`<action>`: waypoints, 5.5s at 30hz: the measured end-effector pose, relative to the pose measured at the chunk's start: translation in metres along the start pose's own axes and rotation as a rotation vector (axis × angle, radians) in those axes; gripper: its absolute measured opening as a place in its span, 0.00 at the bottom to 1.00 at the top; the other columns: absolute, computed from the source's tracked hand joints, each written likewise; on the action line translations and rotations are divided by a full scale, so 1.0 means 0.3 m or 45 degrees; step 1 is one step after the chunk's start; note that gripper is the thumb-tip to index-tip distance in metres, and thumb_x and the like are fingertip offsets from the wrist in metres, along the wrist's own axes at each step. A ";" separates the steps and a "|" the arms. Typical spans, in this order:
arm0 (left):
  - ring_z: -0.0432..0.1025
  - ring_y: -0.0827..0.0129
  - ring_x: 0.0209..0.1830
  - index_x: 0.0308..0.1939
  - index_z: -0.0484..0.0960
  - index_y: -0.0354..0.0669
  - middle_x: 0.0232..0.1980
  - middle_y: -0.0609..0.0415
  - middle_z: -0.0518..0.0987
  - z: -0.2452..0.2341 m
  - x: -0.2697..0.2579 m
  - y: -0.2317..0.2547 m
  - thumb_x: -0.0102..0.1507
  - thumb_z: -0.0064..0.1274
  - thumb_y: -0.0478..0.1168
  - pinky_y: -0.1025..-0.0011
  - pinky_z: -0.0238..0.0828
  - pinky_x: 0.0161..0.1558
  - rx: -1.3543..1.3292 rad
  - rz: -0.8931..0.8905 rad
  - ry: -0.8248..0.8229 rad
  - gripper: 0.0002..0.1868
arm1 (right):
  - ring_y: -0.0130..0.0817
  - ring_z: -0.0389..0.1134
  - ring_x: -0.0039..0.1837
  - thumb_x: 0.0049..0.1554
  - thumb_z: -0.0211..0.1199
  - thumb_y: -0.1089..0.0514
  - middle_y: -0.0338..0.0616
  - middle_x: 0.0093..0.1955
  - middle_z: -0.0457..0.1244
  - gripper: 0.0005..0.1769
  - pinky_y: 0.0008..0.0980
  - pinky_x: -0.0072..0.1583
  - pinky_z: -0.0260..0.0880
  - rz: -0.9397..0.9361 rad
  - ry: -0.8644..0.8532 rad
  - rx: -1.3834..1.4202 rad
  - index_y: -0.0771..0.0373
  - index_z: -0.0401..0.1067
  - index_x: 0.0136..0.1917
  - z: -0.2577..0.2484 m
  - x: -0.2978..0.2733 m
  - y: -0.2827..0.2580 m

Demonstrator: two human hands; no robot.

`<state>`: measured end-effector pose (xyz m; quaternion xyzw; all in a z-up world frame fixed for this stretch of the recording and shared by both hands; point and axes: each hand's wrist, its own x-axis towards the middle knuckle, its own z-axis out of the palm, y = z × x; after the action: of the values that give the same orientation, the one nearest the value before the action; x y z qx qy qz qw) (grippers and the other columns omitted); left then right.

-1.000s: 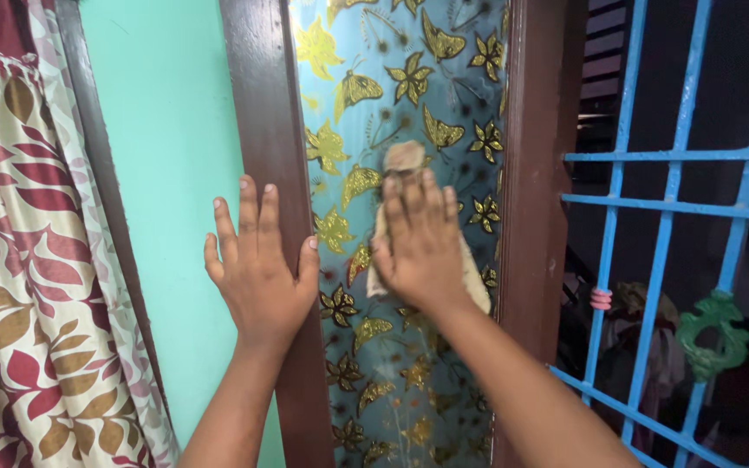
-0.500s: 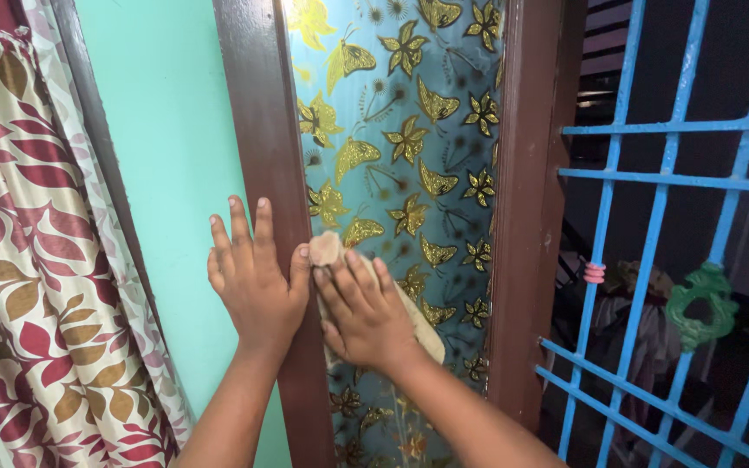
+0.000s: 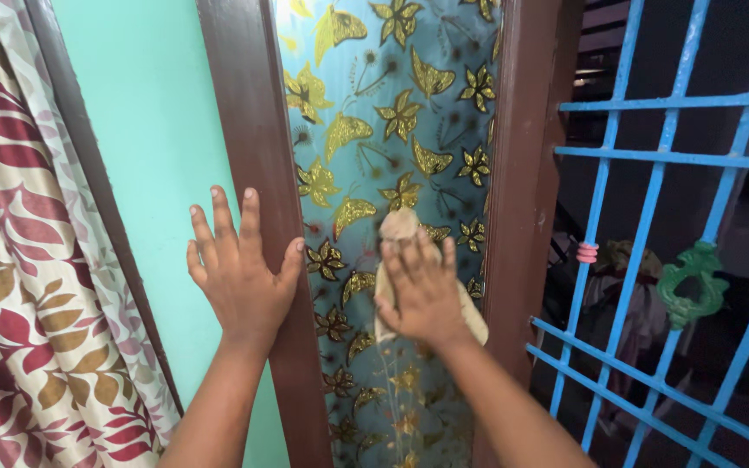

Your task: The person sprays a pink cleaning solution onto a decorative door panel and wipes it with a cloth. They repeatedly wipe the surface and frame of the door, focusing on the area with gold leaf patterns.

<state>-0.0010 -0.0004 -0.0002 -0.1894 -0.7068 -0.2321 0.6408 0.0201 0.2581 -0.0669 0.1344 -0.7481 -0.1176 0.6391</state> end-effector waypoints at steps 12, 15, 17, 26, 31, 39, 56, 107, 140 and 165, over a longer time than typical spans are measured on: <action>0.49 0.37 0.83 0.81 0.60 0.47 0.83 0.41 0.59 0.008 -0.001 -0.019 0.69 0.55 0.58 0.40 0.47 0.73 -0.156 0.068 0.023 0.41 | 0.64 0.36 0.86 0.66 0.41 0.32 0.69 0.84 0.41 0.49 0.72 0.77 0.21 0.457 -0.075 -0.125 0.71 0.40 0.84 -0.088 0.129 0.195; 0.49 0.37 0.83 0.81 0.62 0.47 0.81 0.42 0.62 0.007 0.002 -0.018 0.68 0.55 0.59 0.40 0.47 0.73 -0.163 0.051 0.025 0.41 | 0.66 0.34 0.86 0.67 0.39 0.30 0.70 0.84 0.39 0.50 0.72 0.77 0.19 0.544 -0.052 -0.107 0.72 0.39 0.84 -0.066 0.153 0.174; 0.50 0.37 0.83 0.80 0.62 0.48 0.80 0.43 0.64 0.007 -0.002 -0.012 0.68 0.55 0.59 0.40 0.47 0.73 -0.165 0.037 0.029 0.41 | 0.66 0.33 0.86 0.67 0.38 0.30 0.70 0.84 0.39 0.50 0.72 0.77 0.19 0.573 -0.017 -0.100 0.71 0.38 0.84 -0.052 0.138 0.157; 0.50 0.36 0.83 0.81 0.59 0.46 0.80 0.40 0.64 0.008 -0.044 0.001 0.69 0.54 0.57 0.39 0.46 0.74 -0.117 0.006 0.000 0.41 | 0.66 0.37 0.85 0.65 0.41 0.31 0.69 0.82 0.43 0.49 0.72 0.78 0.24 0.477 -0.030 -0.095 0.71 0.43 0.83 -0.017 -0.113 0.101; 0.50 0.35 0.82 0.82 0.53 0.45 0.80 0.34 0.61 0.019 -0.179 -0.010 0.69 0.52 0.51 0.40 0.45 0.73 -0.204 -0.008 -0.068 0.41 | 0.67 0.41 0.82 0.62 0.45 0.30 0.67 0.79 0.46 0.50 0.73 0.77 0.29 0.418 -0.083 -0.118 0.70 0.47 0.81 0.018 -0.262 0.082; 0.57 0.35 0.78 0.80 0.55 0.42 0.72 0.33 0.67 0.045 -0.387 -0.029 0.68 0.52 0.48 0.42 0.49 0.72 -0.260 -0.048 -0.068 0.40 | 0.69 0.47 0.77 0.60 0.49 0.32 0.68 0.73 0.51 0.48 0.72 0.76 0.34 0.354 -0.135 -0.063 0.71 0.52 0.77 0.053 -0.476 0.018; 0.70 0.35 0.60 0.76 0.60 0.35 0.69 0.28 0.69 0.080 -0.537 -0.065 0.64 0.54 0.43 0.50 0.66 0.58 -0.369 -0.145 -0.102 0.38 | 0.65 0.45 0.79 0.61 0.51 0.35 0.66 0.74 0.48 0.46 0.76 0.76 0.29 0.408 -0.184 0.085 0.70 0.50 0.78 0.054 -0.440 -0.082; 0.81 0.54 0.39 0.68 0.69 0.32 0.43 0.44 0.83 0.046 -0.629 -0.057 0.74 0.40 0.57 0.63 0.74 0.39 -0.623 -0.475 -0.142 0.32 | 0.69 0.41 0.82 0.67 0.41 0.33 0.67 0.79 0.46 0.45 0.75 0.78 0.25 0.625 -0.130 -0.010 0.71 0.48 0.81 0.144 -0.787 -0.102; 0.77 0.50 0.41 0.54 0.78 0.38 0.43 0.45 0.80 0.050 -0.694 -0.045 0.72 0.42 0.61 0.60 0.72 0.43 -0.443 -0.584 -0.111 0.28 | 0.50 0.31 0.88 0.69 0.45 0.30 0.46 0.88 0.35 0.44 0.64 0.80 0.22 0.073 -0.275 0.420 0.56 0.43 0.86 0.234 -0.973 -0.753; 0.70 0.48 0.31 0.39 0.77 0.36 0.32 0.42 0.74 0.061 -0.755 -0.055 0.72 0.40 0.65 0.58 0.65 0.35 -0.353 -0.648 -0.104 0.33 | 0.71 0.40 0.84 0.66 0.49 0.43 0.65 0.78 0.52 0.38 0.79 0.76 0.22 0.802 -0.342 -0.077 0.69 0.53 0.80 0.028 -0.765 -0.170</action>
<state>-0.0011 0.0032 -0.2279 -0.1010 -0.7183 -0.4721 0.5009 0.0481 0.2910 -0.2982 -0.1391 -0.8265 0.0468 0.5435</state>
